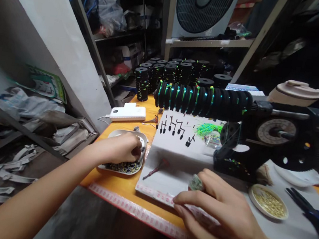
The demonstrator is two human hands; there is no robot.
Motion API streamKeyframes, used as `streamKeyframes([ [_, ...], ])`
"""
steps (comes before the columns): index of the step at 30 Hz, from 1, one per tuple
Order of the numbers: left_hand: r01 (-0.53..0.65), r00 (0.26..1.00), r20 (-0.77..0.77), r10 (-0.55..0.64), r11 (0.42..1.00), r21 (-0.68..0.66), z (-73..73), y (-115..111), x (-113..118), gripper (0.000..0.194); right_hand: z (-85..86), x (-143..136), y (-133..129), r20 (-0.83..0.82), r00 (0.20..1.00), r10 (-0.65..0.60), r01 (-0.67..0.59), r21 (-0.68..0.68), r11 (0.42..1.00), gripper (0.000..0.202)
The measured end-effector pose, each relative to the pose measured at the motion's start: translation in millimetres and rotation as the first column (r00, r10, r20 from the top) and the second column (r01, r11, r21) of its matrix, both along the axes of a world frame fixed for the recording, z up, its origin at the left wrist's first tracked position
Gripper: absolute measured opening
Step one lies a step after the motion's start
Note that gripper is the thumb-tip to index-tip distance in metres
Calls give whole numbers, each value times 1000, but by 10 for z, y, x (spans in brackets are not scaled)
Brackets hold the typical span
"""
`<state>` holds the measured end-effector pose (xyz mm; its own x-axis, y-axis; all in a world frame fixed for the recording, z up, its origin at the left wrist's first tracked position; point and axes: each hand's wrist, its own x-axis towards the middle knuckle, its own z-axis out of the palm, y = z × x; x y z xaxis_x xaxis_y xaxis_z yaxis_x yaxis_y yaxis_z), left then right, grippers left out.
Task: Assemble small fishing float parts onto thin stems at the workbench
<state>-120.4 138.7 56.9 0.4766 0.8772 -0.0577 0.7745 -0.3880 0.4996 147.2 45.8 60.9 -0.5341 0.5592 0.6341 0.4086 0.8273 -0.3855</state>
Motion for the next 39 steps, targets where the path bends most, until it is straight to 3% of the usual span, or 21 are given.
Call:
streamKeyframes([
  [5,-146,981,130,141,989,31,191,-28,35,15,-60,25,-6,-51,999,8,-14,-129,991,15],
  [8,-274,923,309,230,955,109,307,-269,116,5,-59,21,-37,-89,996,5,-20,-176,984,14],
  [10,-336,853,455,258,936,100,262,-515,228,10,-50,11,-64,-103,995,-8,-11,-178,984,14],
  [12,-394,547,773,323,913,-102,117,-765,380,11,-43,0,-89,-123,992,-24,-1,-198,980,14],
  [14,-292,310,842,441,887,-357,-63,-963,549,17,-43,-6,-105,-155,988,-30,-6,-228,974,13],
  [16,-188,95,861,499,858,-477,-204,-1083,716,17,-50,-7,-112,-196,980,-30,-23,-260,965,11],
  [19,-56,-146,826,544,829,-556,-290,-1147,926,21,-69,-4,-116,-249,968,-23,-54,-297,953,13],
  [21,-1,-241,785,571,809,-588,-294,-1161,1027,25,-83,-3,-121,-264,964,-17,-68,-310,948,15],
  [25,26,-296,756,584,796,-604,-295,-1206,1136,25,-91,-9,-125,-272,962,-9,-82,-322,943,16],
  [39,-148,-230,842,489,837,-526,-337,-1278,1181,19,-64,5,-103,-283,958,-39,-59,-331,942,16],
])
